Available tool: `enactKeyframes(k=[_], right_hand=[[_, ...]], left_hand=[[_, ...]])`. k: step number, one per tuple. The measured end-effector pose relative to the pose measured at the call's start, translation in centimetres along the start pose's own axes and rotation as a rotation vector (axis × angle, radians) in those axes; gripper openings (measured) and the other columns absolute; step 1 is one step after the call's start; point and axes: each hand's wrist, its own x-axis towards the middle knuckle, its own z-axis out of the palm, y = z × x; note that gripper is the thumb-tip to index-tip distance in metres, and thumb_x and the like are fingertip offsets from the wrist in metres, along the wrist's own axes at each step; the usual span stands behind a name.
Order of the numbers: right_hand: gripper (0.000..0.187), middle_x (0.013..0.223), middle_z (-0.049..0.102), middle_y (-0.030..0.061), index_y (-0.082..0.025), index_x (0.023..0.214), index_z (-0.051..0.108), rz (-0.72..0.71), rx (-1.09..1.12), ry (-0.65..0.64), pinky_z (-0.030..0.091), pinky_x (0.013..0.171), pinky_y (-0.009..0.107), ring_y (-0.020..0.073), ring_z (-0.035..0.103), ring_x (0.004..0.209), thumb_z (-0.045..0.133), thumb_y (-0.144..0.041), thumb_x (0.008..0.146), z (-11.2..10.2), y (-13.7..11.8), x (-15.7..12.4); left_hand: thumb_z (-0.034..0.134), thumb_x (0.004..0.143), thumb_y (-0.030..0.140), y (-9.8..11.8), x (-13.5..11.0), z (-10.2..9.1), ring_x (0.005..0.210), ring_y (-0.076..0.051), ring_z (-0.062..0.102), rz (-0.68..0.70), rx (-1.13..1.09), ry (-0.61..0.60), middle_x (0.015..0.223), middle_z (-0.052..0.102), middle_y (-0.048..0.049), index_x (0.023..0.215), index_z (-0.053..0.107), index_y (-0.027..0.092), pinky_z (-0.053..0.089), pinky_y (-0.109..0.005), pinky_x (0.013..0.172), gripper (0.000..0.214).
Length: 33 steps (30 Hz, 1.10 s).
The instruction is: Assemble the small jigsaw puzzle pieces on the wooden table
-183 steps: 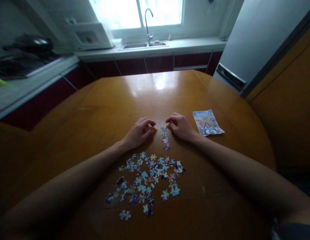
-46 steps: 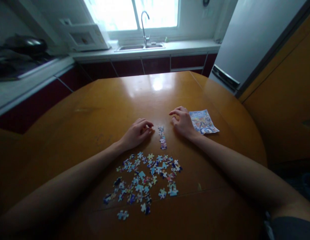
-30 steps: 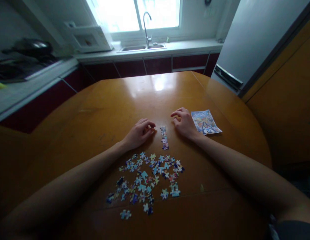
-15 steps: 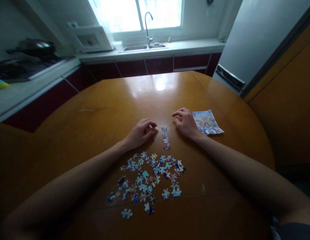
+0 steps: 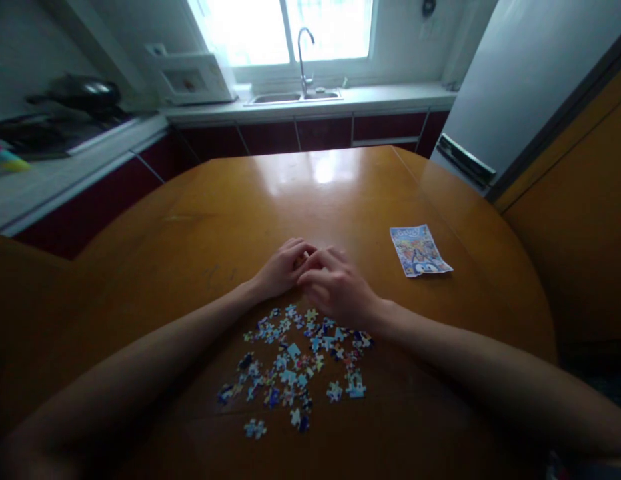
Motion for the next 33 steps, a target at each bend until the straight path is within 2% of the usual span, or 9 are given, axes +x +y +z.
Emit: enactKeyframes(k=[3,7,11,18,23,26,28,31,33], right_hand=[[0.011,0.102,0.062,0.0054,-0.025,0.093,0.074,-0.089,-0.032,-0.207,0.041,0.092,0.039,0.0218,0.051,0.101,0.063,-0.022,0.093,1.8,-2.4,-0.7],[0.016,0.114,0.061,0.0071,-0.028,0.105,0.074,-0.130,-0.121,-0.350,0.037,0.096,0.042,0.0244,0.047,0.107,0.062,-0.027,0.095,2.6,-2.7,-1.1],[0.014,0.116,0.061,0.0067,-0.026,0.103,0.073,-0.161,-0.136,-0.386,0.035,0.097,0.043,0.0248,0.045,0.108,0.061,-0.030,0.096,2.5,-2.5,-1.1],[0.007,0.116,0.062,0.0063,-0.021,0.094,0.069,-0.085,-0.046,-0.436,0.036,0.098,0.041,0.0245,0.046,0.110,0.067,-0.028,0.092,2.3,-2.7,-1.0],[0.007,0.114,0.064,0.0060,-0.020,0.093,0.066,-0.106,0.019,-0.420,0.035,0.098,0.040,0.0234,0.047,0.109,0.070,-0.025,0.089,2.3,-2.4,-0.8],[0.003,0.099,0.068,0.0021,-0.022,0.091,0.065,-0.191,0.085,-0.425,0.035,0.096,0.038,0.0201,0.051,0.100,0.064,-0.022,0.093,2.4,-2.2,-0.8],[0.010,0.086,0.068,-0.0002,-0.022,0.087,0.064,-0.237,0.133,-0.408,0.036,0.093,0.037,0.0183,0.052,0.093,0.059,-0.019,0.095,2.4,-2.2,-0.7],[0.014,0.084,0.069,-0.0002,-0.023,0.085,0.065,-0.213,0.242,-0.294,0.040,0.088,0.036,0.0169,0.056,0.088,0.057,-0.018,0.095,1.8,-1.8,-0.2],[0.010,0.086,0.070,0.0009,-0.023,0.085,0.066,-0.108,0.325,-0.144,0.044,0.084,0.035,0.0165,0.059,0.086,0.060,-0.020,0.094,1.2,-0.8,0.5]], left_hand=[[0.059,0.091,0.013,-0.2,0.0,0.2,0.093,-0.019,0.057,0.010,-0.010,0.031,0.095,0.064,-0.0045,0.096,0.064,0.018,0.049,-0.035,0.083,0.008],[0.059,0.091,0.014,-0.2,0.0,0.3,0.093,-0.020,0.057,0.015,-0.002,0.028,0.095,0.064,-0.0047,0.097,0.064,0.018,0.050,-0.035,0.083,0.009],[0.057,0.090,0.014,-0.1,0.0,0.3,0.094,-0.020,0.057,0.013,0.011,0.024,0.096,0.065,-0.0049,0.098,0.064,0.019,0.050,-0.036,0.085,0.012],[0.058,0.090,0.014,-0.1,0.1,0.3,0.095,-0.020,0.057,0.013,0.008,0.021,0.096,0.065,-0.0053,0.098,0.064,0.019,0.050,-0.036,0.085,0.011],[0.057,0.091,0.013,0.0,0.0,0.2,0.095,-0.020,0.057,0.014,0.020,0.018,0.096,0.065,-0.0049,0.100,0.064,0.019,0.050,-0.036,0.085,0.013],[0.057,0.091,0.014,-0.2,0.0,0.2,0.096,-0.021,0.056,0.023,0.040,-0.007,0.097,0.065,-0.0052,0.100,0.064,0.019,0.050,-0.036,0.085,0.012],[0.057,0.091,0.015,-0.3,0.0,0.2,0.096,-0.021,0.056,0.028,0.047,-0.018,0.097,0.065,-0.0053,0.099,0.064,0.019,0.050,-0.037,0.085,0.012],[0.056,0.092,0.015,-0.4,0.0,0.2,0.097,-0.021,0.056,0.045,0.040,-0.016,0.098,0.065,-0.0054,0.099,0.065,0.020,0.050,-0.038,0.086,0.012],[0.057,0.093,0.017,-0.3,0.0,0.0,0.098,-0.022,0.055,0.070,0.034,-0.039,0.099,0.065,-0.0054,0.098,0.066,0.020,0.050,-0.038,0.088,0.011]])
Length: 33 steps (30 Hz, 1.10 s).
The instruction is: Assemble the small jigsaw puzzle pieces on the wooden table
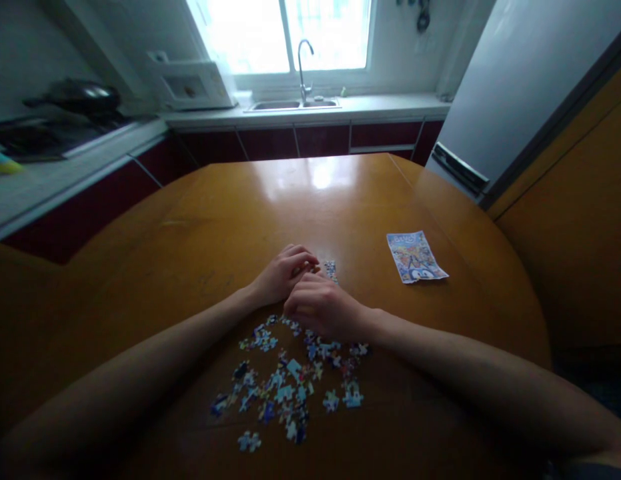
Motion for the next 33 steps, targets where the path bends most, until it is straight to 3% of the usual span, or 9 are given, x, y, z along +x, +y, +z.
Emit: enactKeyframes(k=[4,6,10,16,22,33], right_hand=[[0.004,0.079,0.072,0.0012,-0.022,0.085,0.071,0.359,-0.060,0.436,0.045,0.067,0.033,0.0163,0.060,0.072,0.070,-0.025,0.086,-2.9,3.4,0.6],[0.007,0.076,0.073,0.0024,-0.021,0.081,0.073,0.488,-0.093,0.515,0.044,0.062,0.032,0.0162,0.059,0.067,0.073,-0.027,0.082,-4.1,5.2,0.4],[0.008,0.076,0.075,0.0048,-0.019,0.080,0.076,0.585,-0.069,0.456,0.049,0.065,0.033,0.0174,0.064,0.068,0.074,-0.026,0.080,-4.9,7.4,-0.2],[0.008,0.078,0.077,0.0057,-0.019,0.080,0.078,0.618,-0.029,0.360,0.053,0.067,0.033,0.0192,0.068,0.071,0.071,-0.024,0.080,-4.4,7.6,-0.4],[0.008,0.078,0.077,0.0053,-0.019,0.081,0.078,0.588,-0.038,0.297,0.053,0.068,0.033,0.0192,0.069,0.072,0.071,-0.023,0.080,-4.3,7.8,-0.6],[0.007,0.083,0.070,0.0063,-0.017,0.083,0.078,0.526,-0.271,0.253,0.048,0.069,0.030,0.0168,0.062,0.075,0.071,-0.019,0.081,-4.0,8.2,-0.8]], left_hand=[[0.055,0.097,0.024,0.5,0.0,-0.3,0.101,-0.022,0.054,0.022,0.022,-0.048,0.104,0.064,-0.0060,0.103,0.068,0.022,0.049,-0.039,0.091,0.015],[0.052,0.099,0.026,0.8,-0.1,-0.4,0.104,-0.022,0.053,0.038,0.044,-0.061,0.109,0.064,-0.0064,0.108,0.069,0.023,0.049,-0.039,0.093,0.019],[0.052,0.098,0.028,1.1,-0.2,-0.6,0.106,-0.023,0.053,0.087,0.072,-0.119,0.114,0.064,-0.0064,0.114,0.069,0.026,0.048,-0.042,0.096,0.023],[0.052,0.098,0.031,1.5,-0.1,-1.1,0.109,-0.024,0.052,0.156,0.075,-0.208,0.131,0.063,-0.0028,0.130,0.063,0.030,0.043,-0.043,0.104,0.034],[0.054,0.097,0.031,1.7,-0.2,-1.1,0.110,-0.024,0.052,0.146,0.083,-0.230,0.135,0.063,-0.0010,0.132,0.062,0.032,0.043,-0.042,0.103,0.037],[0.056,0.095,0.032,1.4,-0.2,-0.9,0.108,-0.024,0.052,0.149,0.080,-0.222,0.134,0.063,-0.0009,0.133,0.061,0.031,0.044,-0.042,0.102,0.038]])
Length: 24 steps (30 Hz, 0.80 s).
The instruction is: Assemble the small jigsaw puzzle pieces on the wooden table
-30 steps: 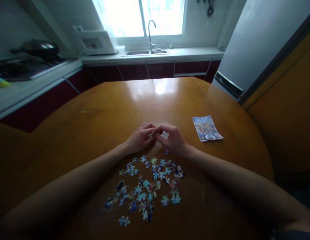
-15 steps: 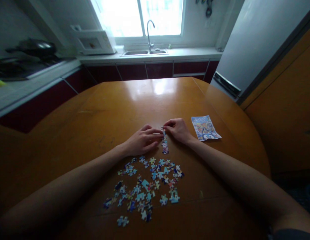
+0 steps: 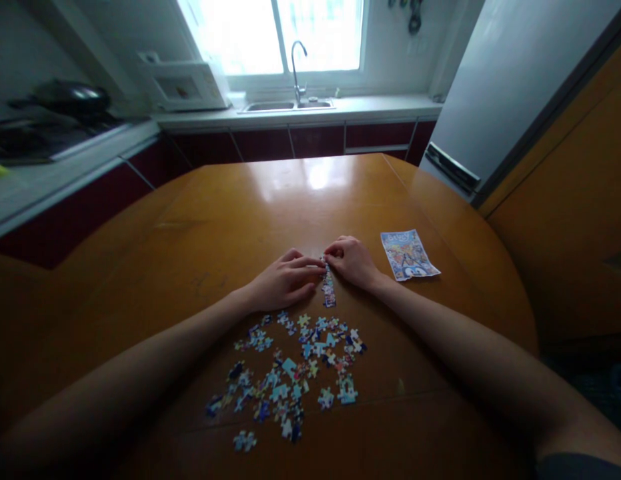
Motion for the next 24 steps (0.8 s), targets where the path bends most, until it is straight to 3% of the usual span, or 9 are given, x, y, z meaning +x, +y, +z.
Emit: enactKeyframes(k=[10,16,24], right_hand=[[0.011,0.085,0.067,0.0063,-0.018,0.079,0.076,-0.056,-0.060,0.009,0.048,0.073,0.031,0.0179,0.061,0.079,0.065,-0.015,0.082,0.16,-0.24,-0.13],[0.022,0.088,0.065,0.0062,-0.017,0.083,0.076,-0.057,0.043,0.055,0.049,0.074,0.032,0.0174,0.060,0.080,0.057,-0.006,0.081,0.12,0.04,-0.23],[0.027,0.089,0.065,0.0060,-0.022,0.077,0.079,-0.141,-0.037,-0.033,0.048,0.083,0.037,0.0201,0.058,0.089,0.059,-0.003,0.080,-0.06,0.26,-0.28]], left_hand=[[0.055,0.096,0.031,0.06,0.02,-0.06,0.108,-0.024,0.053,0.000,-0.008,0.003,0.135,0.063,-0.0011,0.134,0.061,0.033,0.044,-0.043,0.103,0.038],[0.055,0.096,0.030,0.12,0.02,-0.17,0.109,-0.024,0.052,0.000,-0.011,-0.002,0.136,0.062,-0.0005,0.133,0.061,0.032,0.043,-0.043,0.104,0.038],[0.056,0.095,0.030,0.09,0.10,-0.04,0.105,-0.023,0.055,0.008,-0.010,0.014,0.132,0.065,-0.0016,0.132,0.062,0.033,0.045,-0.043,0.100,0.037]])
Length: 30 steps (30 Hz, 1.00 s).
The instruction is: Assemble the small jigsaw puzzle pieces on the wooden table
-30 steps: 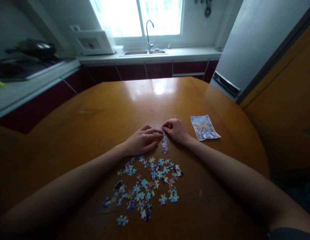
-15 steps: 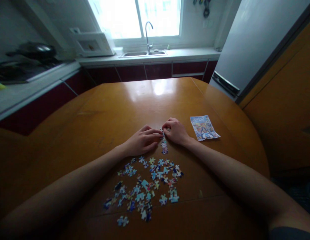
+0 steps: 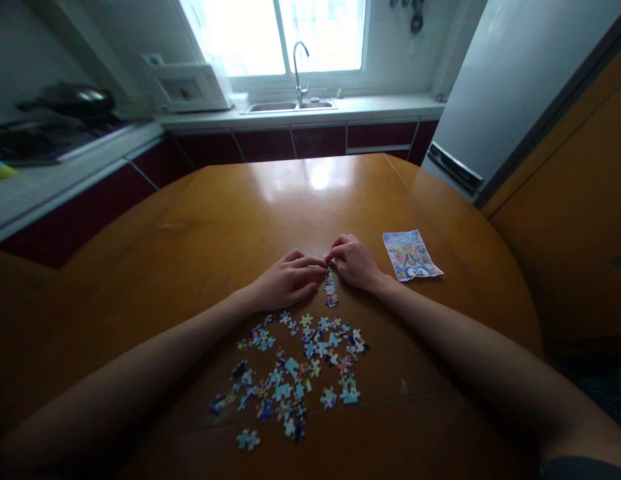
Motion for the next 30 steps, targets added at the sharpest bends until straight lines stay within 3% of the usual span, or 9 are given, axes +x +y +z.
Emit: enactKeyframes(k=[17,25,30], right_hand=[[0.034,0.094,0.064,0.0074,-0.021,0.082,0.077,0.003,-0.022,-0.021,0.044,0.087,0.038,0.0226,0.053,0.097,0.050,0.000,0.082,0.09,0.04,-0.03],[0.035,0.094,0.064,0.0085,-0.020,0.082,0.077,0.007,-0.013,-0.021,0.045,0.088,0.039,0.0234,0.052,0.097,0.049,0.001,0.082,0.12,0.11,0.04],[0.035,0.094,0.064,0.0084,-0.020,0.082,0.077,0.002,-0.008,-0.004,0.045,0.088,0.039,0.0232,0.052,0.097,0.049,0.001,0.082,0.20,0.10,-0.03]], left_hand=[[0.053,0.098,0.030,0.00,-0.02,-0.04,0.107,-0.023,0.053,-0.018,-0.047,-0.006,0.133,0.063,-0.0010,0.131,0.060,0.029,0.045,-0.043,0.102,0.033],[0.054,0.099,0.032,0.01,-0.12,0.09,0.119,-0.025,0.049,-0.056,0.013,0.017,0.131,0.057,-0.0081,0.132,0.059,0.028,0.042,-0.044,0.108,0.035],[0.047,0.102,0.032,-0.11,-0.02,0.39,0.116,-0.025,0.048,-0.075,0.055,0.014,0.130,0.057,-0.0069,0.133,0.058,0.025,0.042,-0.043,0.107,0.034]])
